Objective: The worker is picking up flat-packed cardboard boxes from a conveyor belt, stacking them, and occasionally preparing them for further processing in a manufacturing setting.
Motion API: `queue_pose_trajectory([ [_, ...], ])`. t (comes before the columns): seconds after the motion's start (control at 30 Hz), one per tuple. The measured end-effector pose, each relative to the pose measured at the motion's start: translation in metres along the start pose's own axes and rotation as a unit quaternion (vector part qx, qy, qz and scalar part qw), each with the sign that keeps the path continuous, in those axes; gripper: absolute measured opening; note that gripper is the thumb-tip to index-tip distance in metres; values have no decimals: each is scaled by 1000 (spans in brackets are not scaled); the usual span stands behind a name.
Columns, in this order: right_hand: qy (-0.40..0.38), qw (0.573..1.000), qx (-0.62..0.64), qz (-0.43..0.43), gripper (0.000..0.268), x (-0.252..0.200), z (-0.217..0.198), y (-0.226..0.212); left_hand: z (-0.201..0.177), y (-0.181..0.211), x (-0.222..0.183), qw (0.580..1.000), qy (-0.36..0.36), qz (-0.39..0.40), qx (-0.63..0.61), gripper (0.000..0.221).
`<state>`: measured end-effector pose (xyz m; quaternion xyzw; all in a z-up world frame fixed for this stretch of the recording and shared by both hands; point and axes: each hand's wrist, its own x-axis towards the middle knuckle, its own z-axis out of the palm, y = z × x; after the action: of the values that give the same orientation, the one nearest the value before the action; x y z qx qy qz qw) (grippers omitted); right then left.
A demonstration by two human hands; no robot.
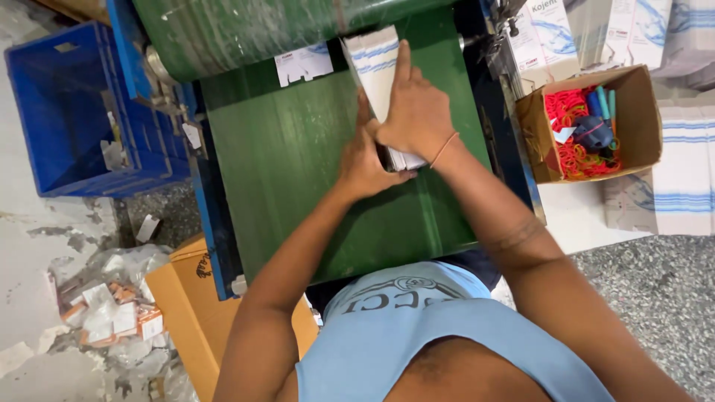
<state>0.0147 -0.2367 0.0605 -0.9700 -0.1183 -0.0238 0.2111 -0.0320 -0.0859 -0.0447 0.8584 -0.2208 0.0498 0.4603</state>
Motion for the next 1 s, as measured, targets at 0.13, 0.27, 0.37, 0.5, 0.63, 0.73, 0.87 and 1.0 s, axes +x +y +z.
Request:
queue_pose_trajectory([
  [0.13,-45,999,-6,12,126,-6,-3,-6,-2,10,-8,997,68,34,23,163],
  [0.27,-21,1000,18,14,125,-10,-2,0,-2,12,-11,999,47,10,-17,160],
  [0.37,0,1000,17,0,125,-13,1,4,-2,16,-11,999,44,10,-23,161],
  [0.5,-13,1000,19,10,124,-17,-5,-4,-1,15,-15,998,21,-46,-37,160],
  [0.63,-12,1000,24,12,124,-22,-6,-3,2,15,-19,999,31,-16,-21,160],
  [0.73,-10,1000,16,8,125,-24,-5,-2,3,16,-21,999,42,5,-20,160],
  [0.87,-6,1000,20,0,123,-28,-4,-2,2,20,-23,999,32,-9,-34,159],
  [1.0,-7,1000,19,-3,123,-31,-3,-1,4,21,-27,999,29,-6,-23,160],
])
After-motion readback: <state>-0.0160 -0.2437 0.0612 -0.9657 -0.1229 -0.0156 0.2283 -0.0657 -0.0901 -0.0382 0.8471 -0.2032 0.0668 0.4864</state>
